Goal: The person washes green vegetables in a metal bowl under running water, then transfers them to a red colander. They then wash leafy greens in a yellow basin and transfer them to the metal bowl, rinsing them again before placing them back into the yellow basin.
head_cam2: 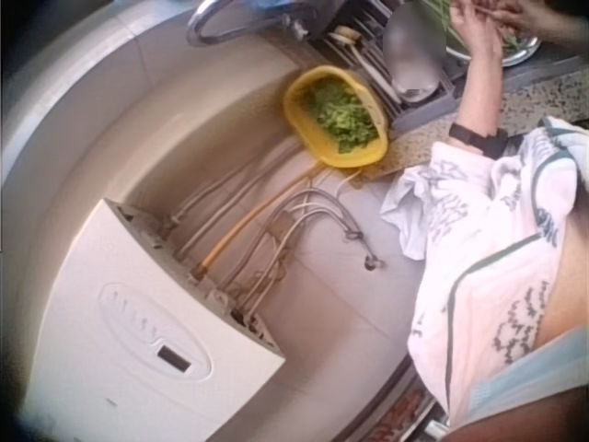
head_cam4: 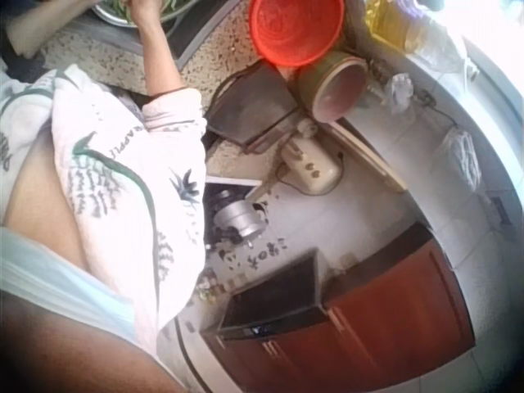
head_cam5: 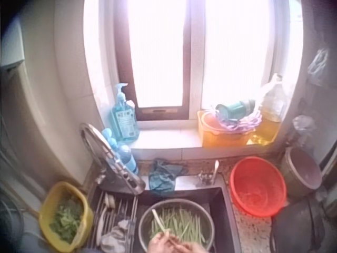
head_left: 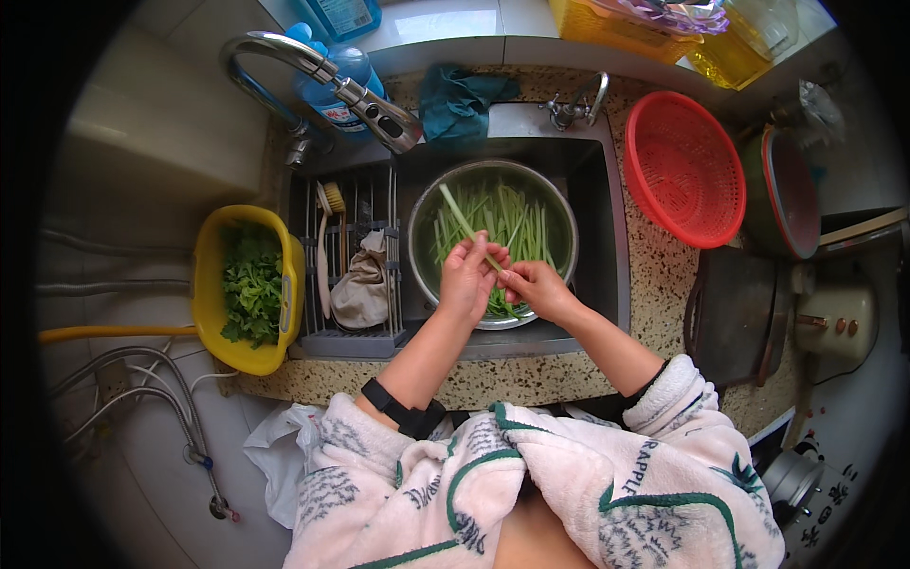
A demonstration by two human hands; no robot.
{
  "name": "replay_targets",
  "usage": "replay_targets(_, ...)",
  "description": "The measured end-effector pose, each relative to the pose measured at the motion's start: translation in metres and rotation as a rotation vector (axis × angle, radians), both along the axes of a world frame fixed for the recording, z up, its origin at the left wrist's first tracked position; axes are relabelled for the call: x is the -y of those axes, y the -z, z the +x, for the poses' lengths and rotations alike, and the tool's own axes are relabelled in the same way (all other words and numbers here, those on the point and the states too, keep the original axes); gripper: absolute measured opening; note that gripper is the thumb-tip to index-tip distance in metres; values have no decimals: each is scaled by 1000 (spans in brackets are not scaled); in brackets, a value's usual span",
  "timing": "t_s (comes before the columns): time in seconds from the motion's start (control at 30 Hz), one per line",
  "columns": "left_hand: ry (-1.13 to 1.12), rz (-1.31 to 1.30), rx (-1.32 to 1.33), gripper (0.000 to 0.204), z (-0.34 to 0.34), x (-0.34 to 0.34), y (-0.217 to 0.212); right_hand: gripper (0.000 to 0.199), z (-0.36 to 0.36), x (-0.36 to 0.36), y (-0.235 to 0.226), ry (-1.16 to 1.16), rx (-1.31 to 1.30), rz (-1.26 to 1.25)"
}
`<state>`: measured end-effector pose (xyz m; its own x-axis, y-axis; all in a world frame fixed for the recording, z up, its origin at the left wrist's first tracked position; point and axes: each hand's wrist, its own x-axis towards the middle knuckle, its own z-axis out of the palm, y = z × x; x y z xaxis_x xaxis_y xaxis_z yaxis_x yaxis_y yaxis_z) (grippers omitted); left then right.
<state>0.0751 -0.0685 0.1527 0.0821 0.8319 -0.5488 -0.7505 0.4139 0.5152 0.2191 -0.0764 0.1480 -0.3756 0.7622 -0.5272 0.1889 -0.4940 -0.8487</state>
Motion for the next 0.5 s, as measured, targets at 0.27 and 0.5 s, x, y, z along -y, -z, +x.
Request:
replay_targets(0.27,-242,-4,150,24,2,-4,9,21,-29,9,3,438,-177,-75)
replay_targets(0.5,-285,108,-12,28,6,-30,-1,23,-47,-16,-2,580,-52,-20)
